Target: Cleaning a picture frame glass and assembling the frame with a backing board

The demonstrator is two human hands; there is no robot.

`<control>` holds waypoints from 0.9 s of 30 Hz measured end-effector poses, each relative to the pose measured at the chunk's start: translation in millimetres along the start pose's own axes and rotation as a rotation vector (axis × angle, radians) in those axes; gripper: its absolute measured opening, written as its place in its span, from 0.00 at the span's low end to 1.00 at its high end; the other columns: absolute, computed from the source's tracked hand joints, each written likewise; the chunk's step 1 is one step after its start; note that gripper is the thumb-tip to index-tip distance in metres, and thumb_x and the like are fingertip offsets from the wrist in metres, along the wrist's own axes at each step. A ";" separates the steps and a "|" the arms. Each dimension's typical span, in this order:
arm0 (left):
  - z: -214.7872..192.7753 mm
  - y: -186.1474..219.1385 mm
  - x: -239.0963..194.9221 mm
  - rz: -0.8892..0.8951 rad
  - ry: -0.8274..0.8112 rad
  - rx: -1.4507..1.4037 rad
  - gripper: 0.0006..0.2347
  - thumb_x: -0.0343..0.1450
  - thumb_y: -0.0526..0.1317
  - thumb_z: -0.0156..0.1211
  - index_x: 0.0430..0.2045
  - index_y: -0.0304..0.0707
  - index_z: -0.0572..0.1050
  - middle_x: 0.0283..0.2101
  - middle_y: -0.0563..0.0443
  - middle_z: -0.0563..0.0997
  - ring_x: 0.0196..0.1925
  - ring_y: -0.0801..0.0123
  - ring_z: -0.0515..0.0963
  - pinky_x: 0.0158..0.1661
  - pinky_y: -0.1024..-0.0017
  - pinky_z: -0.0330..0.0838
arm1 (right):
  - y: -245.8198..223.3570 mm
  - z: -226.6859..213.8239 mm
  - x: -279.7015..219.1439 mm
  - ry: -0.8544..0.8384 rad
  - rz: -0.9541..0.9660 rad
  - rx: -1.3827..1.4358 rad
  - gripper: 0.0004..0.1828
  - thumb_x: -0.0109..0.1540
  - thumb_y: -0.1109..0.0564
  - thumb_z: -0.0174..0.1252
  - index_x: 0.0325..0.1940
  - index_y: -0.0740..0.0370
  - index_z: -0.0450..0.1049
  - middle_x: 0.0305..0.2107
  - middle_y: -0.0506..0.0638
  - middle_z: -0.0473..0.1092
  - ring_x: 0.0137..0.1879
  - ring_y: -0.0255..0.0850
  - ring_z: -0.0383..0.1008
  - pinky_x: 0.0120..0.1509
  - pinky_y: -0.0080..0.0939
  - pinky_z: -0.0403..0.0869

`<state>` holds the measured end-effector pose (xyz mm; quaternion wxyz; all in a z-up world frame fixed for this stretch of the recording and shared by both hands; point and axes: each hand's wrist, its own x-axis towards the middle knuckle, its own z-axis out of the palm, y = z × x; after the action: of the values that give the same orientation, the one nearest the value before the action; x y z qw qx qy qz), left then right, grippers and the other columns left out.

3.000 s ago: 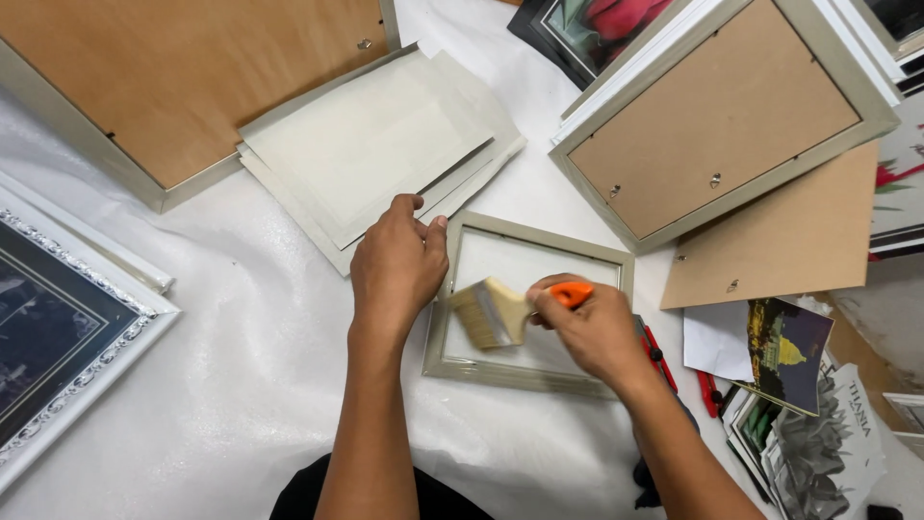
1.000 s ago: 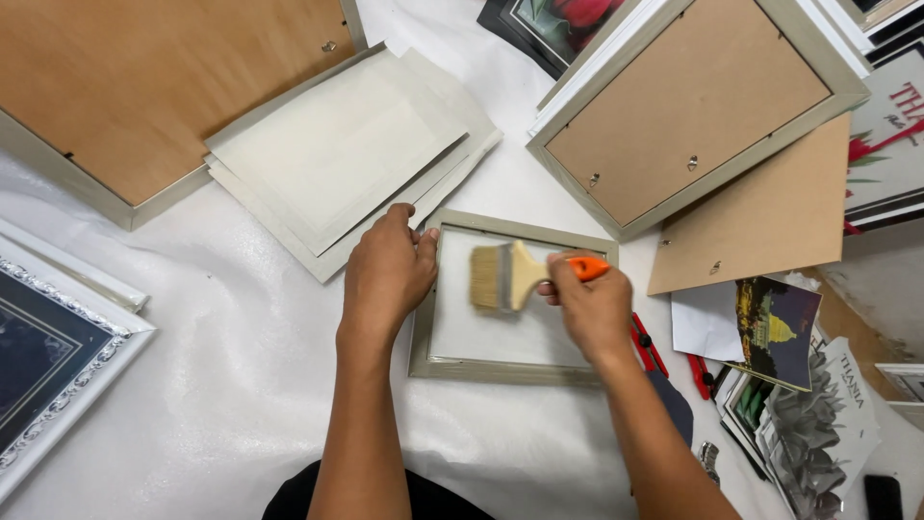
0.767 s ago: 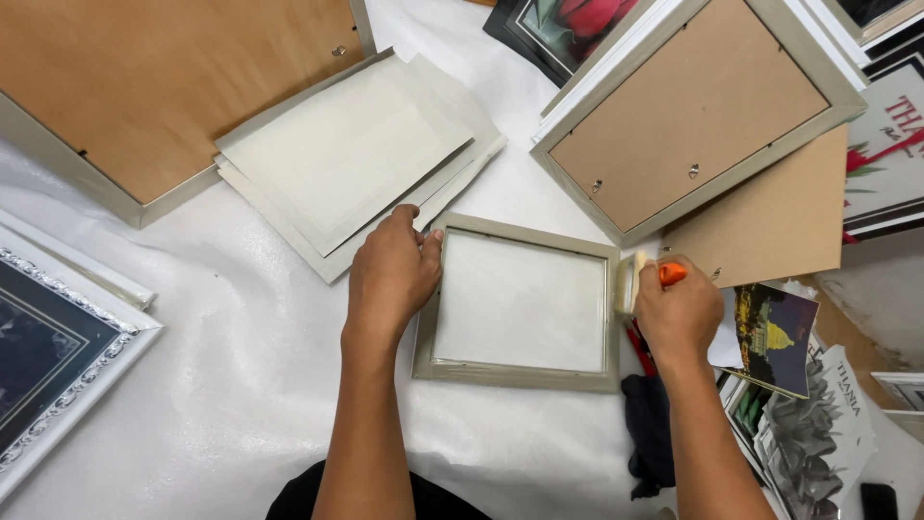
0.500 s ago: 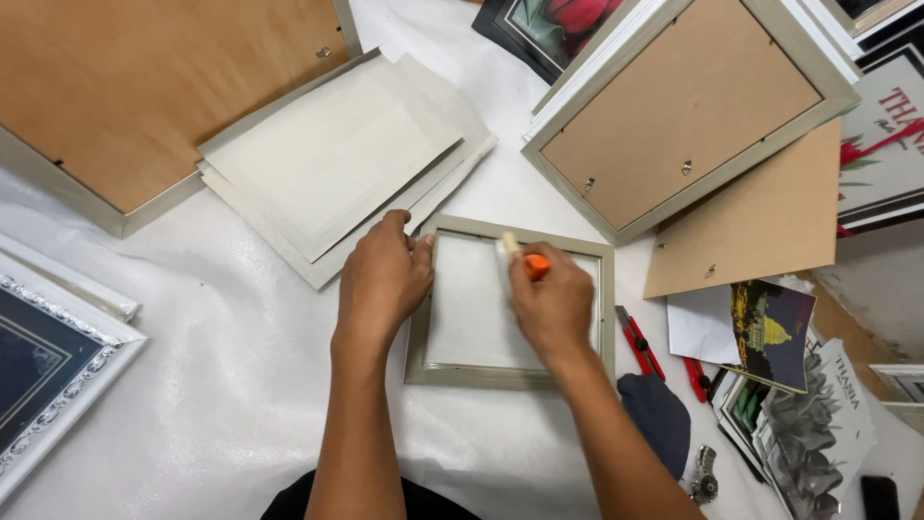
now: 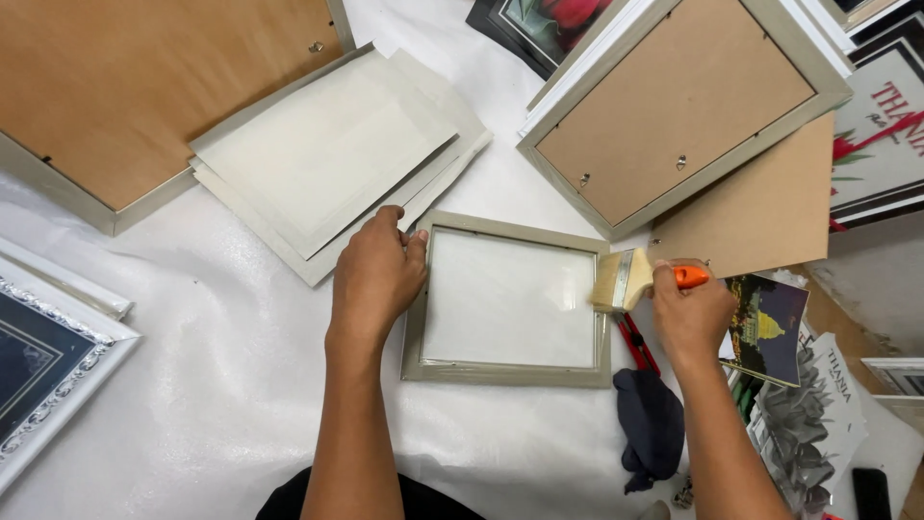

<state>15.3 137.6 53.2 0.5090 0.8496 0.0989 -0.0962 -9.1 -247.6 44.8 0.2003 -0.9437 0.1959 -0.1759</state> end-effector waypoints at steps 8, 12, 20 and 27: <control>0.7 3.9 -1.0 -0.002 -0.007 0.022 0.19 0.73 0.38 0.54 0.55 0.21 0.72 0.38 0.31 0.83 0.44 0.38 0.84 0.43 0.44 0.77 | -141.1 30.4 -83.7 -0.240 -0.179 0.241 0.04 0.60 0.52 0.63 0.35 0.49 0.83 0.19 0.54 0.75 0.28 0.47 0.77 0.34 0.44 0.74; -4.6 5.0 -1.0 0.005 0.006 0.022 0.19 0.73 0.38 0.54 0.55 0.19 0.72 0.38 0.29 0.83 0.45 0.35 0.83 0.44 0.41 0.75 | -196.5 39.2 -80.9 -0.273 -0.065 0.491 0.05 0.62 0.55 0.62 0.35 0.53 0.82 0.16 0.51 0.76 0.25 0.36 0.76 0.34 0.36 0.74; 2.7 0.3 2.1 0.014 -0.012 0.034 0.20 0.73 0.40 0.54 0.55 0.21 0.72 0.39 0.31 0.82 0.45 0.37 0.84 0.44 0.42 0.76 | -173.5 27.9 -101.4 -0.461 0.161 0.404 0.06 0.59 0.54 0.62 0.31 0.54 0.83 0.13 0.54 0.76 0.21 0.37 0.76 0.30 0.36 0.74; 2.4 0.0 0.5 0.020 -0.007 0.035 0.20 0.73 0.40 0.54 0.55 0.21 0.72 0.39 0.31 0.82 0.46 0.37 0.84 0.44 0.43 0.76 | -178.0 24.6 -92.9 -0.401 0.187 0.471 0.08 0.61 0.57 0.60 0.35 0.60 0.83 0.16 0.58 0.76 0.23 0.39 0.76 0.31 0.38 0.76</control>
<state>15.6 135.6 52.0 0.4955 0.8589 0.0870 -0.0960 -25.8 -49.0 79.7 0.4632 -0.8651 0.1922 -0.0079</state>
